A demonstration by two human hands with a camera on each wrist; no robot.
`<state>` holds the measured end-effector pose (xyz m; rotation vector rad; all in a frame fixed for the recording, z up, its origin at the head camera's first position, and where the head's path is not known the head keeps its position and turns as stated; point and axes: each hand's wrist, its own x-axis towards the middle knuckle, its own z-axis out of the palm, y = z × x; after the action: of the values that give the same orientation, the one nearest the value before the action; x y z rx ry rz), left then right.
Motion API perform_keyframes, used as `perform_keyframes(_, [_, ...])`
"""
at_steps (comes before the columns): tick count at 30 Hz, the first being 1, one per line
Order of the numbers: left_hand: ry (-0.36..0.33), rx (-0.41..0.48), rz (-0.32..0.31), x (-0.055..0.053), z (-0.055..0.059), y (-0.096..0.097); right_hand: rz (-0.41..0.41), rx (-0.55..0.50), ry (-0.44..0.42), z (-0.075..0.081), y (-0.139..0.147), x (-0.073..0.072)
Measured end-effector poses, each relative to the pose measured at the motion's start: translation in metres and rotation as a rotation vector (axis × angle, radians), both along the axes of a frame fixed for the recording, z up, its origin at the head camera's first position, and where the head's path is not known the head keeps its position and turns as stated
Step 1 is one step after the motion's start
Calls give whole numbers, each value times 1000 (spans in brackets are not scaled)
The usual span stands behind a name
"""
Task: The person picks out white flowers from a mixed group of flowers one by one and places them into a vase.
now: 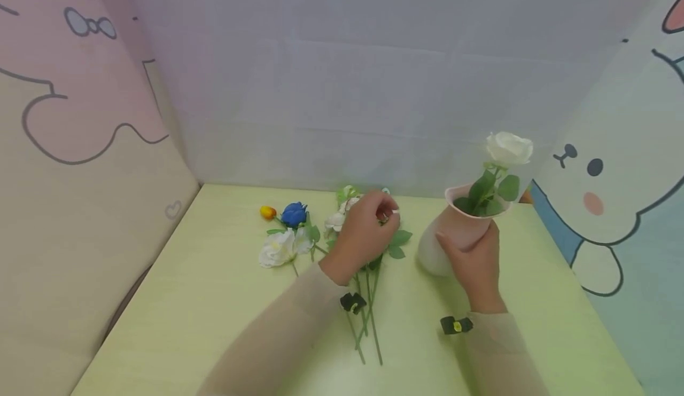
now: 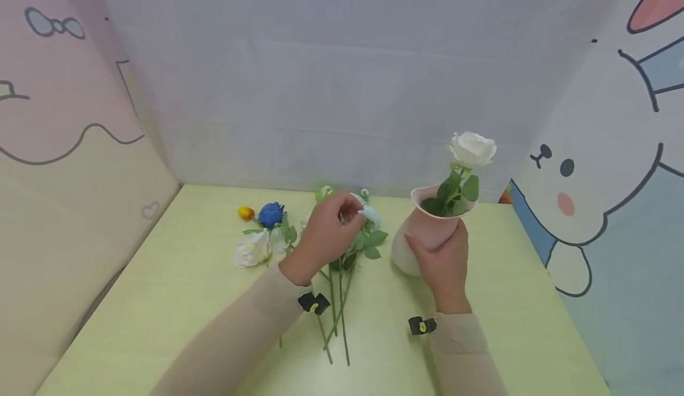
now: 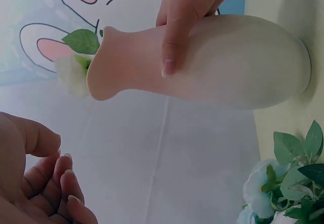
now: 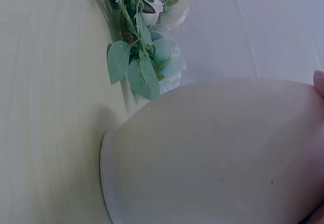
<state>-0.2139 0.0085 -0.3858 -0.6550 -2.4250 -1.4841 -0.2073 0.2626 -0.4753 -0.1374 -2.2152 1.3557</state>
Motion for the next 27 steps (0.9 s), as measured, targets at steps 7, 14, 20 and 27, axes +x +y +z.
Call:
perform_keyframes(7, [-3, 14, 87, 13, -27, -12, 5, -6, -19, 2, -1, 1])
perform_keyframes(14, [-77, 42, 134, 22, -49, -22, -9, -5, -14, 0, 0, 0])
perform_keyframes(20, [-153, 58, 158, 28, -72, -28, -13, -2, -24, 0, -1, 0])
perform_keyframes(27, [-193, 37, 172, 34, -95, -29, -25, 2, -30, 1, -1, 1])
